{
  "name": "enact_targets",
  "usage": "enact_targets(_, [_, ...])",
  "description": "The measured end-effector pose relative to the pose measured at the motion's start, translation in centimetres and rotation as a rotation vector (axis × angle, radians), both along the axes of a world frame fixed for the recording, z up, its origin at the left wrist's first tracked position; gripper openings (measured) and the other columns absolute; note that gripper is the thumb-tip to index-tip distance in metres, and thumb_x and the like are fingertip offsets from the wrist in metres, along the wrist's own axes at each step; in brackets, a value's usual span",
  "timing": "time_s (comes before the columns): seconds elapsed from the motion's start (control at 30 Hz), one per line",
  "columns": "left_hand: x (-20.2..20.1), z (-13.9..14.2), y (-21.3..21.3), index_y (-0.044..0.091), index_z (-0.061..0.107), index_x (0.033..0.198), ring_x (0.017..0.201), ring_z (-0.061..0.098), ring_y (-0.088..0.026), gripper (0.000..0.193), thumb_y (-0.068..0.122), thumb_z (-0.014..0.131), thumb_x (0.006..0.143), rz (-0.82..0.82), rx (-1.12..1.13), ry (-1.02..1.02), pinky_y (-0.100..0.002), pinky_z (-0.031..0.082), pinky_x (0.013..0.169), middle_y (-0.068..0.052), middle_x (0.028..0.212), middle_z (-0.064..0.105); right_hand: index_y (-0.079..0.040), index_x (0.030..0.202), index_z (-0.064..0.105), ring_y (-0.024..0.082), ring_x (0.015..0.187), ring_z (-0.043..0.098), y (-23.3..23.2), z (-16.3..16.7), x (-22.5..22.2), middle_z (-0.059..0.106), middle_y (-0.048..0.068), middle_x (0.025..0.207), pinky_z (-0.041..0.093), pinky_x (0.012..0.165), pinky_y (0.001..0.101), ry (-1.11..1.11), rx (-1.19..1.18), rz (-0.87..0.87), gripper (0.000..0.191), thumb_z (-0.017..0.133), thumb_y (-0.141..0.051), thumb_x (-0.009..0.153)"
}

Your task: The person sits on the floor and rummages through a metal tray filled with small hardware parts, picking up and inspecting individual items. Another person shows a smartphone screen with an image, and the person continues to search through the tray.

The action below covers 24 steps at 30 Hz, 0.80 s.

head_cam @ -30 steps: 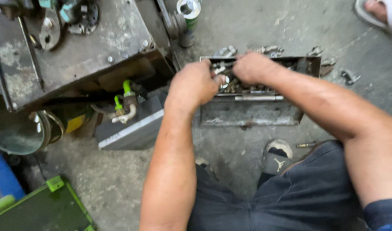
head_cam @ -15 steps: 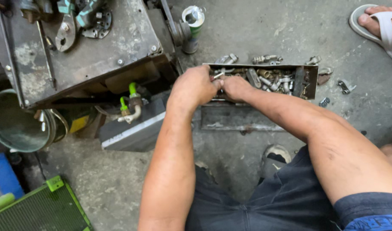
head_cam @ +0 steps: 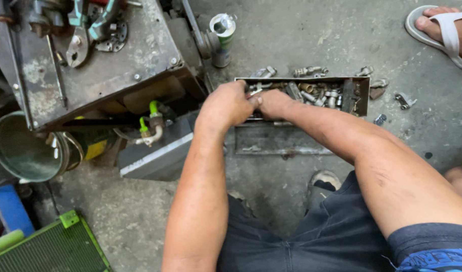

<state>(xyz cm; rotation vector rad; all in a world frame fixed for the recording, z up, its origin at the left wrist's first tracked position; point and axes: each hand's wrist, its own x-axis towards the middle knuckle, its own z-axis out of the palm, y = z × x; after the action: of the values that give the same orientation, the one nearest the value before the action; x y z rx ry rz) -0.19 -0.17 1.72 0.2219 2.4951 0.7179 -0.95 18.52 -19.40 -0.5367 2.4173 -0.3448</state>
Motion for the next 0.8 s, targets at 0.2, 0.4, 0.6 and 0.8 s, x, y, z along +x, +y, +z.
enact_targets(0.2, [-0.6,-0.9,0.5,0.003,0.073,0.103,0.102,0.069,-0.042,0.047,0.045,0.076,0.082,-0.041,0.074,0.029,-0.050,0.054,0.090,-0.025,0.104,0.072,-0.014,0.123,0.067,0.038,0.104,0.069,3.2,0.0,-0.3,0.073,0.018,0.112,0.055,0.090,0.0470,-0.005,-0.341,-0.052,0.049,0.082,-0.023,0.077])
enact_targets(0.4, [-1.3,-1.5,1.8,0.003,0.074,0.100,0.100,0.070,-0.042,0.047,0.047,0.076,0.082,-0.010,0.115,0.003,-0.049,0.055,0.088,-0.026,0.100,0.072,-0.012,0.117,0.072,0.033,0.111,0.070,6.8,0.2,0.6,0.073,0.013,0.119,0.055,0.096,0.0424,0.036,-0.552,-0.036,0.034,0.079,-0.018,0.084])
enact_targets(0.6, [-1.8,-1.5,3.1,0.004,0.074,0.099,0.100,0.069,-0.042,0.044,0.044,0.078,0.081,-0.012,0.098,-0.037,-0.050,0.054,0.087,-0.026,0.099,0.072,-0.009,0.116,0.073,0.032,0.109,0.070,7.9,0.7,0.8,0.073,0.015,0.120,0.055,0.094,0.0433,0.041,-0.599,0.009,0.037,0.079,-0.019,0.081])
enact_targets(0.8, [-1.8,-2.3,2.1,0.006,0.074,0.098,0.098,0.070,-0.041,0.038,0.041,0.075,0.082,0.016,0.101,-0.065,-0.050,0.054,0.086,-0.022,0.098,0.074,-0.011,0.102,0.081,0.034,0.102,0.072,8.4,2.4,-2.1,0.074,0.017,0.105,0.058,0.086,0.0466,-0.244,0.446,0.235,0.027,0.074,-0.027,0.081])
